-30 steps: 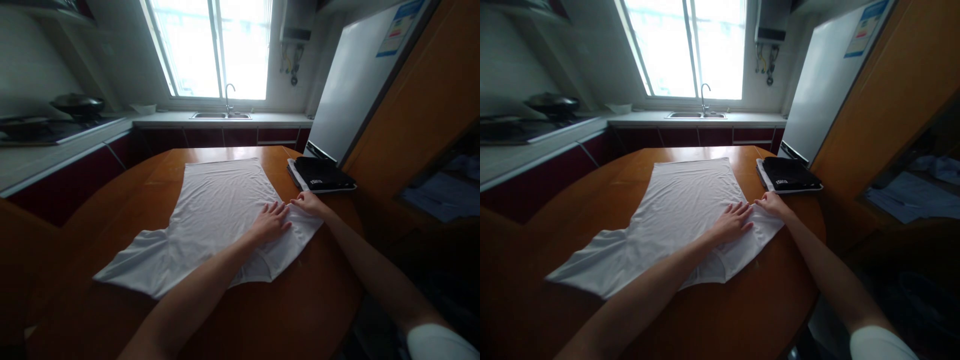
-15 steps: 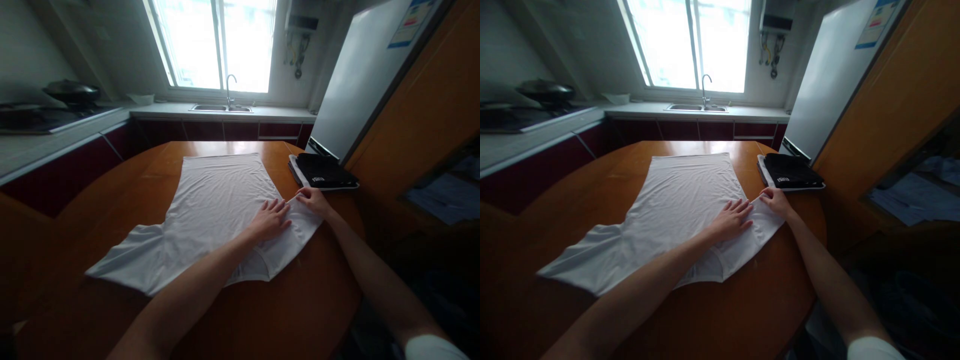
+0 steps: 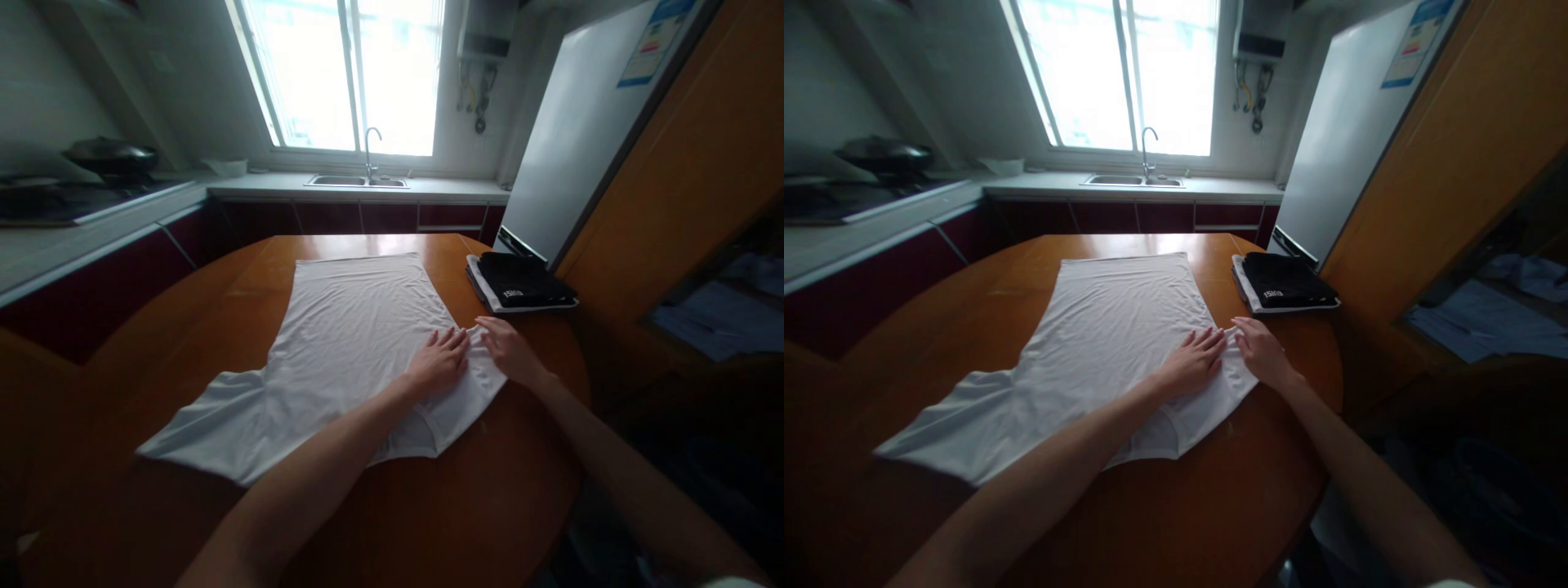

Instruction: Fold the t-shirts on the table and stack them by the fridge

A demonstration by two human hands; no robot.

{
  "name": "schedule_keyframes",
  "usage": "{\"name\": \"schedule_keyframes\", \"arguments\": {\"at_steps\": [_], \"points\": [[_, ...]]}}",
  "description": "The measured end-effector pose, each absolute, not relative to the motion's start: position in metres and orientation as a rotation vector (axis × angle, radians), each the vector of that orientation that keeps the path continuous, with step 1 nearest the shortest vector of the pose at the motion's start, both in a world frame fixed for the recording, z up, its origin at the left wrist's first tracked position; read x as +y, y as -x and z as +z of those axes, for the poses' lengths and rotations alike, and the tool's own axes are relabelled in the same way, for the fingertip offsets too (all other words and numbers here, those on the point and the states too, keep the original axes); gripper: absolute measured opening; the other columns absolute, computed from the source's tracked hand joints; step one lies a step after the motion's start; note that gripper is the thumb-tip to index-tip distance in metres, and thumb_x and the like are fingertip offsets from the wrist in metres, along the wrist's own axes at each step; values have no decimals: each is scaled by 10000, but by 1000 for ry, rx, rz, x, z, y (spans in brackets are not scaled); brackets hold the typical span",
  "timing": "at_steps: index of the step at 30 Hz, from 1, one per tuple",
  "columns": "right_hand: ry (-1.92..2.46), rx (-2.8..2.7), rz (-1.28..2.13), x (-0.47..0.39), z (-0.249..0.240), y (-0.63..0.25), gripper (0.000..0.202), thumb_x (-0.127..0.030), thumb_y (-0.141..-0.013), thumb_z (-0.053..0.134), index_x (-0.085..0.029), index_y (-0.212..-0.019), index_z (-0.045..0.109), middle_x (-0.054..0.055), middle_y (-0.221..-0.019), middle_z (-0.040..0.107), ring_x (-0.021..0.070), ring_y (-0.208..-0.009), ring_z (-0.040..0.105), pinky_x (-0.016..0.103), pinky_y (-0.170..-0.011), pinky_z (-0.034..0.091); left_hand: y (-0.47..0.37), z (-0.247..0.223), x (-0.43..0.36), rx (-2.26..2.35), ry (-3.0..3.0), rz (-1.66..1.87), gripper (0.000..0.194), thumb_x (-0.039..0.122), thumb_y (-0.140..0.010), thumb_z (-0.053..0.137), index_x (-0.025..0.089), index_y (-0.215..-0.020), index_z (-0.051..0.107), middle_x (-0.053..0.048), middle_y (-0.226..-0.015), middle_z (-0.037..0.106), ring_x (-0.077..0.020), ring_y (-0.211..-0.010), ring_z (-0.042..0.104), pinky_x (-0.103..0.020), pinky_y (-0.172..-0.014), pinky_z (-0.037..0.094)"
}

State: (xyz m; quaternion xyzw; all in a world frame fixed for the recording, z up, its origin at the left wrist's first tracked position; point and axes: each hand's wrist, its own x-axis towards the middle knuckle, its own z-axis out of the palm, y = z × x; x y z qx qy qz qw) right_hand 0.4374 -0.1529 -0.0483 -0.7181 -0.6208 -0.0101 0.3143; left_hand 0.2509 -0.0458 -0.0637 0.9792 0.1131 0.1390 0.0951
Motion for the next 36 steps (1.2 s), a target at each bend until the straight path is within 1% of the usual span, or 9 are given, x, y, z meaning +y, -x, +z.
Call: {"name": "schedule_keyframes", "arguments": {"at_steps": [3,7,11,15,19,24,28,33,36], "points": [[2058,-1875,51,-168,-66,-426,626,-462,-1003,407,-136,-1536,439,148,-1622,366,291,-1521,287,485,-1241,223,-252,-65,-46,356,-2904,351,569,377,-1048,302,165,-1576,333,-100,-1663,288,-299,-1551,199,-563,-1231,208],[2301,-1907,98,-175,-72,-428,713,-543,-1035,269,-111,-1600,305,156,-1665,246,275,-1552,195,512,-1251,159,-252,-63,-46,375,-2914,299,594,390,-1045,302,140,-1584,315,-103,-1671,260,-306,-1552,190,-551,-1240,187],[2385,-1856,39,-174,-64,-423,762,-588,-1030,236,-92,-1606,277,176,-1665,226,291,-1557,166,549,-1244,142,-252,-62,-46,387,-2931,287,603,400,-1049,287,135,-1590,302,-95,-1677,242,-302,-1556,176,-530,-1247,176],[2238,-1985,101,-176,-61,-412,762,-590,-1030,234,-109,-1621,235,141,-1678,187,266,-1563,142,523,-1249,147,-252,-63,-45,397,-2945,275,611,393,-1043,303,154,-1604,267,-91,-1682,228,-288,-1562,155,-518,-1248,172],[2297,-1958,147,-183,-65,-421,756,-566,-1033,225,-75,-1606,268,154,-1671,208,267,-1559,167,505,-1253,151,-252,-61,-45,407,-2940,254,611,391,-1041,306,157,-1604,272,-88,-1681,229,-286,-1560,166,-511,-1248,177],[2513,-1604,26,-192,-73,-448,722,-498,-1042,212,-41,-1600,256,185,-1667,213,295,-1555,175,544,-1241,182,-252,-60,-44,408,-2922,230,613,395,-1041,309,148,-1601,285,-85,-1680,228,-299,-1559,166,-533,-1248,167],[2418,-1623,-99,-191,-71,-438,675,-432,-1044,235,-51,-1601,259,174,-1673,198,282,-1561,152,541,-1248,155,-252,-57,-46,408,-2911,226,613,397,-1042,307,160,-1606,272,-83,-1680,226,-292,-1561,160,-529,-1251,156],[2279,-1805,18,-192,-70,-416,720,-508,-988,407,-66,-1555,382,189,-1628,326,296,-1533,255,519,-1241,203,-252,-55,-46,413,-2894,232,624,389,-1039,319,148,-1611,249,-94,-1680,223,-287,-1562,154,-510,-1253,161],[2327,-1596,-60,-196,-75,-419,683,-447,-983,417,-34,-1527,417,225,-1602,360,318,-1516,297,534,-1222,249,-252,-58,-45,412,-2869,267,616,405,-1048,308,155,-1609,255,-99,-1680,226,-282,-1563,153,-496,-1254,165]]}}
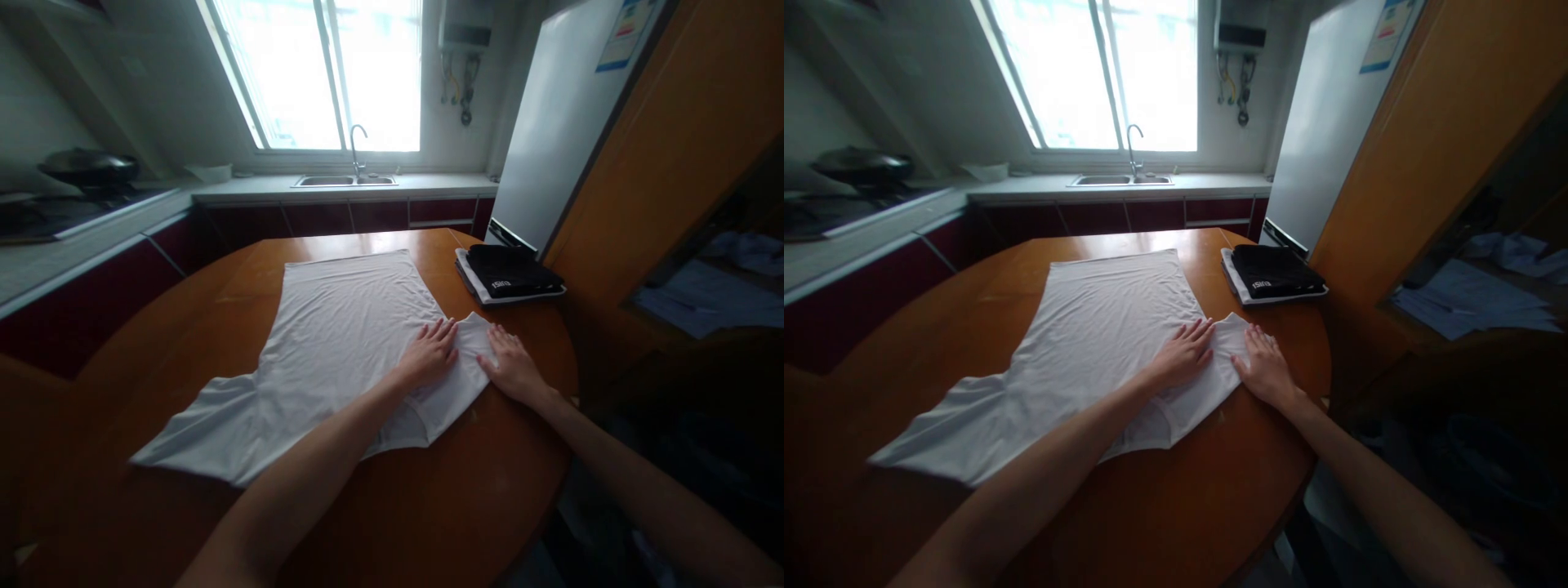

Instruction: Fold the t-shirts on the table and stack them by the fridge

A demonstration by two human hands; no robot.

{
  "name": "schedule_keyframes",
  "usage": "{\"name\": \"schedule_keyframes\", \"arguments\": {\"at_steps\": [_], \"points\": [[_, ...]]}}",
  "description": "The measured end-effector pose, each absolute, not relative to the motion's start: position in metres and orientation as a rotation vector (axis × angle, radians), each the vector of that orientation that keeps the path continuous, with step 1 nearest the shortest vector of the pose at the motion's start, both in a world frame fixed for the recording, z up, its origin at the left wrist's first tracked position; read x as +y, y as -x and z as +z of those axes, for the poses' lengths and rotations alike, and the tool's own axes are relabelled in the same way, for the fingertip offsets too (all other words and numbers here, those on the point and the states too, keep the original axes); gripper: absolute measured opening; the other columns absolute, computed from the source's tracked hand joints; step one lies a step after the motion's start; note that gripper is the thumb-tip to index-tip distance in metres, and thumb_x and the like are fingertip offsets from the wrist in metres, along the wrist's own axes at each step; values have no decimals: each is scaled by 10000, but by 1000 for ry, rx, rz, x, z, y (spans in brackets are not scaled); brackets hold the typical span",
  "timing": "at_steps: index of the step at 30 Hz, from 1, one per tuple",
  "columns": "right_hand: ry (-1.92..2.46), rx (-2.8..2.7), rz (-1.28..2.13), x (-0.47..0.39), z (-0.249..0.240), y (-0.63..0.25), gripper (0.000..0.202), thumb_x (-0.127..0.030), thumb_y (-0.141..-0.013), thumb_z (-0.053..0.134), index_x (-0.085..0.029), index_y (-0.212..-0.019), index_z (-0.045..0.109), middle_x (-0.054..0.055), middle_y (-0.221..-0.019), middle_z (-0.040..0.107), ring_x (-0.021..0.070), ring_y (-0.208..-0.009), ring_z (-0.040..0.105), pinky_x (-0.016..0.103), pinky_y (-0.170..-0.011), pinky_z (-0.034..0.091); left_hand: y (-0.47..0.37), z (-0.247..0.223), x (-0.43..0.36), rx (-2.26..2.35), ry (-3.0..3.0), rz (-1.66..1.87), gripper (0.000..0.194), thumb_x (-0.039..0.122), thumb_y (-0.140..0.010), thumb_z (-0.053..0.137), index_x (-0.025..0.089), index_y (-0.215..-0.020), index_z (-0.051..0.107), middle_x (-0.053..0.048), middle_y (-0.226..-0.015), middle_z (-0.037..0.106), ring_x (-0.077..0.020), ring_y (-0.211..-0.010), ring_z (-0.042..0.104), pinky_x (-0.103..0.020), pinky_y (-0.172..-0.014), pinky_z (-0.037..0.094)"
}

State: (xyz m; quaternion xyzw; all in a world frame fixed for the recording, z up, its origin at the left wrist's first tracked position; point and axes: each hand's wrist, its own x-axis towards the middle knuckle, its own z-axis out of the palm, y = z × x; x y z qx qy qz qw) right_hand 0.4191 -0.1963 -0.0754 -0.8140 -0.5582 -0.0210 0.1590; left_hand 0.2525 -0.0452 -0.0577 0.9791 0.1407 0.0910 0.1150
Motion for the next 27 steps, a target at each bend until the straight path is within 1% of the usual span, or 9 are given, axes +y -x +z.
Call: {"name": "schedule_keyframes", "arguments": {"at_steps": [3,8,13,15,16,18,20,23,27], "points": [[2240,-1496,-125,-197,-77,-422,611,-356,-1003,366,-41,-1522,425,212,-1606,361,301,-1522,286,532,-1225,251,-254,-61,-43,416,-2832,320,618,448,-1059,295,159,-1604,268,-109,-1674,246,-269,-1565,146,-482,-1257,168],[1859,-1804,-52,-200,-64,-405,597,-376,-1020,422,-152,-1571,378,139,-1657,278,258,-1553,193,517,-1249,206,-254,-53,-40,463,-2726,304,631,452,-1057,319,163,-1612,241,-103,-1692,187,-267,-1572,89,-502,-1259,167],[1465,-2251,130,-211,-50,-386,735,-363,-984,545,-229,-1630,221,97,-1676,223,252,-1560,153,512,-1266,151,-229,-19,-36,363,-2750,-99,762,343,-990,476,153,-1634,115,-129,-1701,82,-333,-1568,14,-632,-1225,145],[1409,-2324,185,-215,-45,-383,730,-355,-973,569,-248,-1622,253,90,-1681,197,261,-1560,149,523,-1265,142,-205,-6,-30,293,-2748,-205,758,342,-991,485,178,-1636,123,-124,-1697,116,-341,-1565,42,-640,-1221,152],[1395,-2348,216,-216,-43,-382,703,-353,-972,571,-258,-1610,292,86,-1681,190,264,-1558,157,528,-1263,145,-189,0,-27,280,-2742,-193,728,342,-1002,471,192,-1635,144,-116,-1695,140,-327,-1566,64,-609,-1232,166],[1375,-2394,305,-218,-39,-382,635,-354,-975,565,-278,-1577,376,76,-1668,233,262,-1547,202,535,-1259,156,-150,7,-22,298,-2750,-54,637,308,-1029,420,224,-1626,213,-82,-1689,199,-264,-1570,105,-499,-1258,191],[1359,-2425,390,-220,-37,-382,581,-340,-977,553,-303,-1544,434,64,-1629,338,254,-1523,276,550,-1257,152,-107,7,-22,376,-2780,87,553,286,-1055,355,275,-1604,292,-28,-1676,261,-205,-1566,146,-431,-1267,196],[1317,-2397,434,-222,-38,-382,546,-280,-953,563,-332,-1494,506,53,-1539,489,253,-1467,396,578,-1252,153,-52,-3,-36,534,-2834,135,513,281,-1068,324,317,-1578,357,-8,-1655,316,-201,-1556,197,-462,-1275,168],[1241,-2343,375,-220,-48,-385,451,-270,-955,579,-316,-1402,614,69,-1455,586,258,-1407,486,563,-1236,254,-16,-19,-72,569,-2834,-12,527,358,-1073,354,350,-1597,305,-8,-1673,255,-234,-1563,160,-505,-1274,128]]}}
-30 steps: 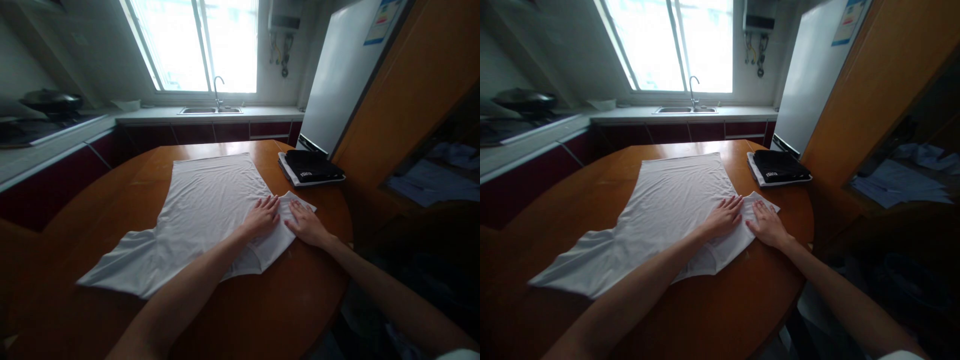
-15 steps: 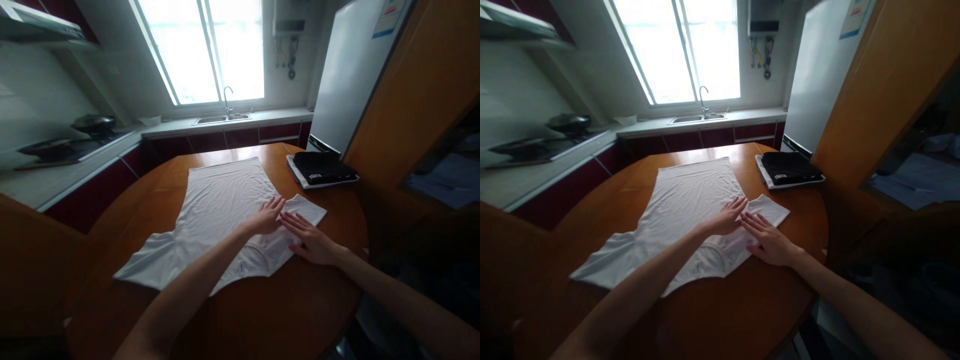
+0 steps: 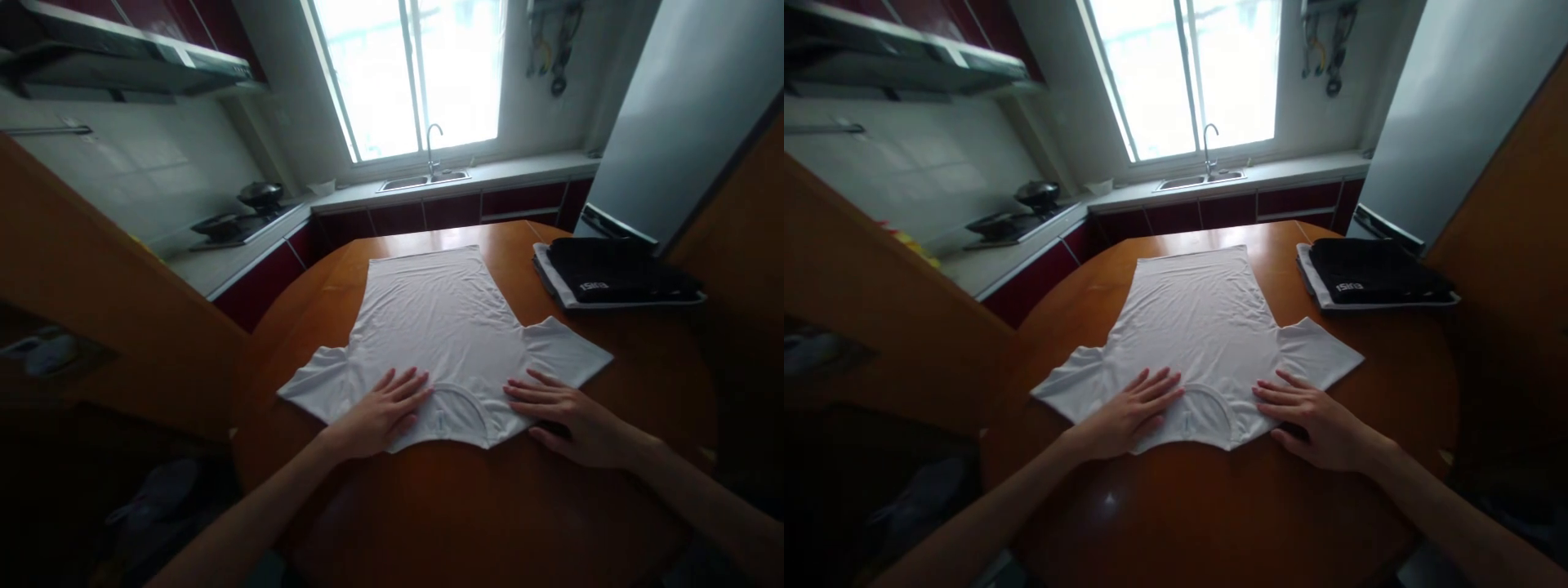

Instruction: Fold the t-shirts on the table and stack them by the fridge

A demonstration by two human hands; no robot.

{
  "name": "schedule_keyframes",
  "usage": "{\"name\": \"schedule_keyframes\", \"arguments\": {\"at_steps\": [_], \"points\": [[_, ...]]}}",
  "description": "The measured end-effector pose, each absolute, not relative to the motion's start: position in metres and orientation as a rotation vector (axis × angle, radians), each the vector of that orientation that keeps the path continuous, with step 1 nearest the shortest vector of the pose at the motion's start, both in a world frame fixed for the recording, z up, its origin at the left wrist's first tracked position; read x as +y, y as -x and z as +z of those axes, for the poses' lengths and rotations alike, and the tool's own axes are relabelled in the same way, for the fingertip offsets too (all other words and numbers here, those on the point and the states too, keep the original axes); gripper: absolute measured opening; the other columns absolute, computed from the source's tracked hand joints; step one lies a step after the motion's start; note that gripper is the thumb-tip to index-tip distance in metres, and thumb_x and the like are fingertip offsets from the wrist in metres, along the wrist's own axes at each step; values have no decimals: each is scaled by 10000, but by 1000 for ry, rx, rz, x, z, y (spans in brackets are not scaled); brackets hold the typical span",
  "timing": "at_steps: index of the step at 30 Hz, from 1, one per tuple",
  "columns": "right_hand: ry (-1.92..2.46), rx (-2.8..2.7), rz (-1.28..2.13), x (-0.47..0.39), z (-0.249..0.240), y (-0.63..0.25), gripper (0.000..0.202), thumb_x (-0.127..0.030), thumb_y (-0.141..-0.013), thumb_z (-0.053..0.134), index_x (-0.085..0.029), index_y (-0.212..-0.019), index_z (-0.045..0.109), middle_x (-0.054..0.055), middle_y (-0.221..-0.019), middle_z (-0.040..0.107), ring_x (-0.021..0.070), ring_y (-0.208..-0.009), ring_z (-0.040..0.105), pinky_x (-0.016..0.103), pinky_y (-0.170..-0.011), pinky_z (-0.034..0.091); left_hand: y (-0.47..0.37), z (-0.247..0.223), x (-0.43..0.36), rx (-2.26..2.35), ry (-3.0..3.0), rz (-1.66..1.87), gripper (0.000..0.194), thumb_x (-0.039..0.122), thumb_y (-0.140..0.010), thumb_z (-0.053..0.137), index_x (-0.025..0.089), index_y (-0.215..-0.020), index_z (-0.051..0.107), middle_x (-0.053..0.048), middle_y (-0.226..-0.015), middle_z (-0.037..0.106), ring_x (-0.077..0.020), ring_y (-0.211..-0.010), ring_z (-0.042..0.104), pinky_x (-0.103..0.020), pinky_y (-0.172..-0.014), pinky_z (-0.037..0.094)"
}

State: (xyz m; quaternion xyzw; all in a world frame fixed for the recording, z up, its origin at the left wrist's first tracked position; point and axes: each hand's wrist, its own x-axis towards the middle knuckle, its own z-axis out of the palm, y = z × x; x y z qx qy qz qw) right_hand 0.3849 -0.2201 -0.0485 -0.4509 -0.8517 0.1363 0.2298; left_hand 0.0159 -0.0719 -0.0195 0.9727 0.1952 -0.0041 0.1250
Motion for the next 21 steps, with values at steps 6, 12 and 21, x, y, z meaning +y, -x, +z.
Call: {"name": "schedule_keyframes", "arguments": {"at_steps": [6,12,21], "points": [[1293,-2100,78,-216,-67,-396,359,-259,-998,517,-275,-1318,679,77,-1337,684,263,-1323,581,536,-1189,388,-12,-12,-86,573,-2815,11,528,446,-1071,360,350,-1589,327,2,-1674,253,-216,-1567,139,-458,-1279,94],[1265,-2077,-9,-216,-75,-402,347,-254,-983,540,-323,-1293,681,56,-1333,686,270,-1299,599,518,-1131,462,40,-19,-26,1505,-2640,453,537,372,-1071,302,203,-1578,356,-116,-1624,369,-267,-1537,258,-525,-1245,187],[1181,-2050,-54,-204,-49,-389,275,-258,-977,542,-322,-1184,711,74,-1225,725,269,-1182,656,457,-980,537,92,-50,31,2011,-2235,534,448,260,-1005,416,152,-1417,558,-161,-1428,577,-272,-1338,527,-382,-1135,395]]}}
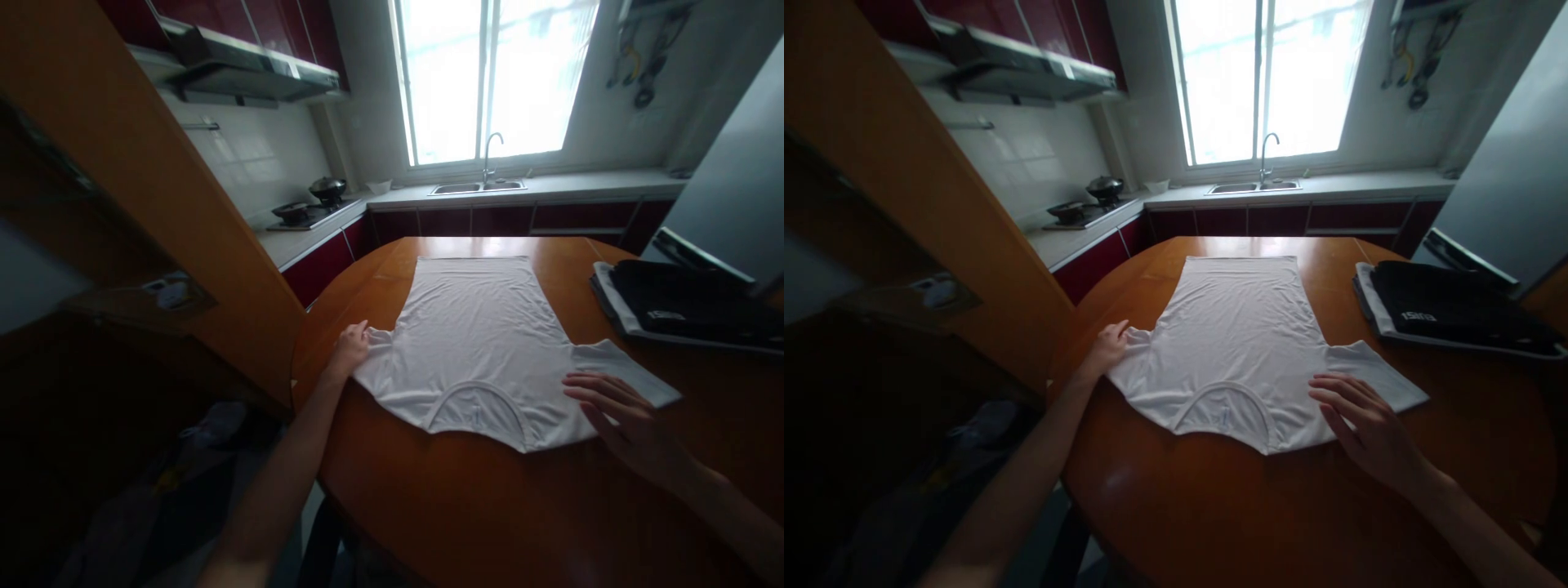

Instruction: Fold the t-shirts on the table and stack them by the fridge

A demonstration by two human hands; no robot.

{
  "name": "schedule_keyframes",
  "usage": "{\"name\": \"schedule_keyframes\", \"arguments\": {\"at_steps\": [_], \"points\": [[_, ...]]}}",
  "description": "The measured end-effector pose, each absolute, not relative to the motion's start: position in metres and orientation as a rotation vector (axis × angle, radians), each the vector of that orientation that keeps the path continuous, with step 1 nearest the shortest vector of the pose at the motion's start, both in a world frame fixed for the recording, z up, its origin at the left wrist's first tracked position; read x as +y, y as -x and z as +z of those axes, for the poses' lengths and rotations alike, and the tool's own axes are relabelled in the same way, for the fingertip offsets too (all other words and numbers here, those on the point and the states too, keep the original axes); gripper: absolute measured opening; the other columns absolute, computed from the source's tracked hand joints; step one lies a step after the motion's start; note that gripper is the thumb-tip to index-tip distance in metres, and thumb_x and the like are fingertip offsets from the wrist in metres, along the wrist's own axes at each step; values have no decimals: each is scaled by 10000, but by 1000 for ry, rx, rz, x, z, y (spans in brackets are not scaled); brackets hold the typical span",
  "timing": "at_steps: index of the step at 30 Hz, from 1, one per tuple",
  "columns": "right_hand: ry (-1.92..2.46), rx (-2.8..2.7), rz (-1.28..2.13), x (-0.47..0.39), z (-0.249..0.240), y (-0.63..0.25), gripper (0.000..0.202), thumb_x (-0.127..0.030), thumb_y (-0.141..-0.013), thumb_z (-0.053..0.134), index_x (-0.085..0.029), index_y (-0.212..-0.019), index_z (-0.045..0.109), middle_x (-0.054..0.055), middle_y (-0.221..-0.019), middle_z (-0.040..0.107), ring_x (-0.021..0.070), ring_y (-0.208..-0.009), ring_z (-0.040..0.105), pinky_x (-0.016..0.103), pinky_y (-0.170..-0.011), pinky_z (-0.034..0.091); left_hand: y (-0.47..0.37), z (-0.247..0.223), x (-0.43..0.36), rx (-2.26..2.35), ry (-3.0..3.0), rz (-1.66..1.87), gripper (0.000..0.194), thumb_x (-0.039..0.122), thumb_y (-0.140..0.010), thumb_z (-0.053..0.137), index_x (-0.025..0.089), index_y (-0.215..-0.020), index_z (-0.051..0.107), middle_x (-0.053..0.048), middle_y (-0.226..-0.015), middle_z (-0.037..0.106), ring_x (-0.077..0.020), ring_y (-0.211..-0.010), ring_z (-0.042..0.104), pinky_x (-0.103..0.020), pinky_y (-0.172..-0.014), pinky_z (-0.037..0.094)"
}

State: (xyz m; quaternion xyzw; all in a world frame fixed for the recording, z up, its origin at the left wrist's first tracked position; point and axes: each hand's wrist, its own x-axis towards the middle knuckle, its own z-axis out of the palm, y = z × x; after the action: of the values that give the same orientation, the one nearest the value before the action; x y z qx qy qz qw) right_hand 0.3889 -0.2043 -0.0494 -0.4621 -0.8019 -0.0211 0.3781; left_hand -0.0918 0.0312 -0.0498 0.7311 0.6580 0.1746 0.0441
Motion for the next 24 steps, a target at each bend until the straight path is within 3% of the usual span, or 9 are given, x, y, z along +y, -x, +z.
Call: {"name": "schedule_keyframes", "arguments": {"at_steps": [4,9,12,15,19,22,24], "points": [[1127,-2077,-44,-185,-25,-365,235,-278,-990,523,-286,-1109,726,84,-1167,733,262,-1148,660,439,-971,533,101,-46,44,2148,-2098,532,291,332,-929,599,166,-1149,694,-149,-1172,670,-279,-1117,631,-367,-995,484],[1117,-2124,4,-136,-3,-301,283,-285,-1014,466,-246,-1138,717,100,-1225,696,249,-1143,639,433,-1005,510,106,-47,44,2178,-2041,528,132,305,-894,640,178,-924,653,-113,-1071,673,-236,-1005,646,-310,-900,492],[1159,-2200,69,-92,-3,-250,333,-304,-1018,449,-221,-1214,705,114,-1315,660,253,-1201,612,435,-1062,472,106,-49,39,2203,-2034,569,92,278,-934,578,189,-943,599,-124,-1091,670,-250,-1039,641,-326,-901,479],[1183,-2326,139,-44,-13,-202,409,-314,-1020,439,-177,-1354,633,140,-1485,548,268,-1395,473,455,-1165,367,106,-48,33,2193,-2019,603,70,250,-957,540,212,-1013,559,-89,-1044,696,-229,-980,671,-310,-844,483],[1213,-2517,258,3,-31,-158,562,-406,-1036,411,-156,-1540,423,150,-1644,317,287,-1539,238,550,-1225,220,108,-48,28,2144,-1949,660,261,263,-942,585,219,-1194,536,-61,-1024,722,-224,-955,698,-309,-812,478],[1221,-2613,328,18,-43,-143,681,-532,-1036,367,-155,-1599,297,152,-1670,234,309,-1554,173,605,-1227,149,111,-47,27,2093,-1919,668,357,307,-929,626,198,-1262,558,-71,-1014,733,-230,-961,701,-307,-809,478],[1215,-2634,341,19,-48,-141,728,-595,-1028,340,-154,-1605,283,150,-1671,226,317,-1552,176,616,-1228,119,114,-46,26,2094,-1901,645,329,349,-916,648,190,-1202,617,-74,-988,739,-235,-946,702,-304,-803,476]]}}
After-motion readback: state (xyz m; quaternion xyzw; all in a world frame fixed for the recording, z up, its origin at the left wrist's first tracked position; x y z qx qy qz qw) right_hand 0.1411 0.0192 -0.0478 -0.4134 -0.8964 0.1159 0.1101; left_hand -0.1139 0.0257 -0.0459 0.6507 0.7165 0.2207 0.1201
